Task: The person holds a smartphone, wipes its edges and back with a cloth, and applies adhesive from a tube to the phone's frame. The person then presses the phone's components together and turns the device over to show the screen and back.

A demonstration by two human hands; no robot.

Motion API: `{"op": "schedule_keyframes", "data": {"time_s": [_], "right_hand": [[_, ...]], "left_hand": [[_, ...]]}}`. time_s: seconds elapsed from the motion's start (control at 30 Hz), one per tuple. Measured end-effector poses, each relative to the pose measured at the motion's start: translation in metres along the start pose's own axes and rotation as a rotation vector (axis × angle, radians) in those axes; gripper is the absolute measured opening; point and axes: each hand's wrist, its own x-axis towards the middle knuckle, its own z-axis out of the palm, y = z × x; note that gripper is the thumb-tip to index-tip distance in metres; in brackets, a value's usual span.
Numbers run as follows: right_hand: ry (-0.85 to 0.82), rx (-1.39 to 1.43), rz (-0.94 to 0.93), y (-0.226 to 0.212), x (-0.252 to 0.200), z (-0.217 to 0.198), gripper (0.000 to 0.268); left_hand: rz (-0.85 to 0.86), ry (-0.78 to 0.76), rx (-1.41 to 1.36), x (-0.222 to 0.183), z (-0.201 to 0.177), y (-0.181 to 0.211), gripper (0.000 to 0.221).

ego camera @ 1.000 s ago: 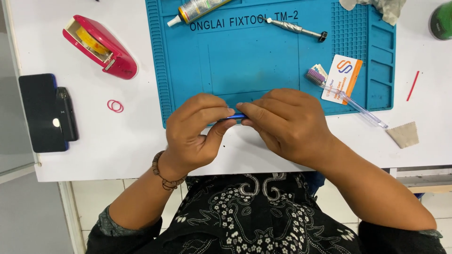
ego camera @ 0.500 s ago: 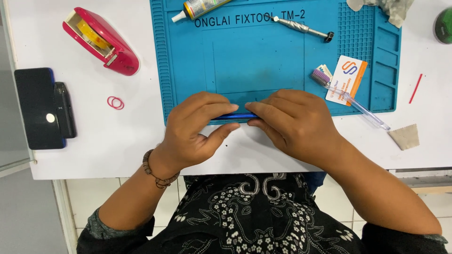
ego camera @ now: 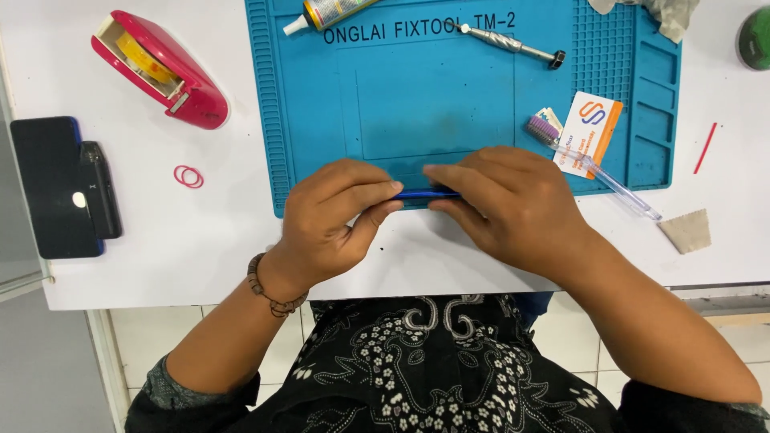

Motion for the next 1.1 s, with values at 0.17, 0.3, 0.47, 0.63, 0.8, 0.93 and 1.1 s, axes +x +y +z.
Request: {"op": "schedule_keyframes", "data": {"time_s": [0.17,0.3,0.47,0.63,0.8,0.93,1.1], "right_hand": [[0.062,0.046,-0.019,0.0,-0.003,0.004,0.017],[0.09,0.094,-0.049,-0.001,0.002,0.004,0.014],[0.12,0.098,-0.103,-0.001,0.003,0.006,0.012],[0.049,0.089,-0.006,0.003,-0.007,-0.004,0.028],[0.08,0.15,0.042,0.005,-0.012,-0.01,0.015],[0.113,0.139,0.062,0.0,-0.011,-0.001,0.011],[0.261,0.23,0.039,0.006,-0.013,-0.001,0.017]], "left_hand": [[0.003,-0.06,0.052,0.005,0.003,0.003,0.013],[0.057,-0.038,0.116,0.008,0.009,0.002,0.009],[0.043,-0.027,0.038,0.008,0.012,0.002,0.008],[0.04,-0.061,0.148,0.014,0.006,0.008,0.007],[0.069,-0.212,0.307,0.025,0.006,0.017,0.016],[0.148,-0.233,0.35,0.035,0.01,0.033,0.009],[0.094,-0.228,0.388,0.039,0.018,0.023,0.014]]}}
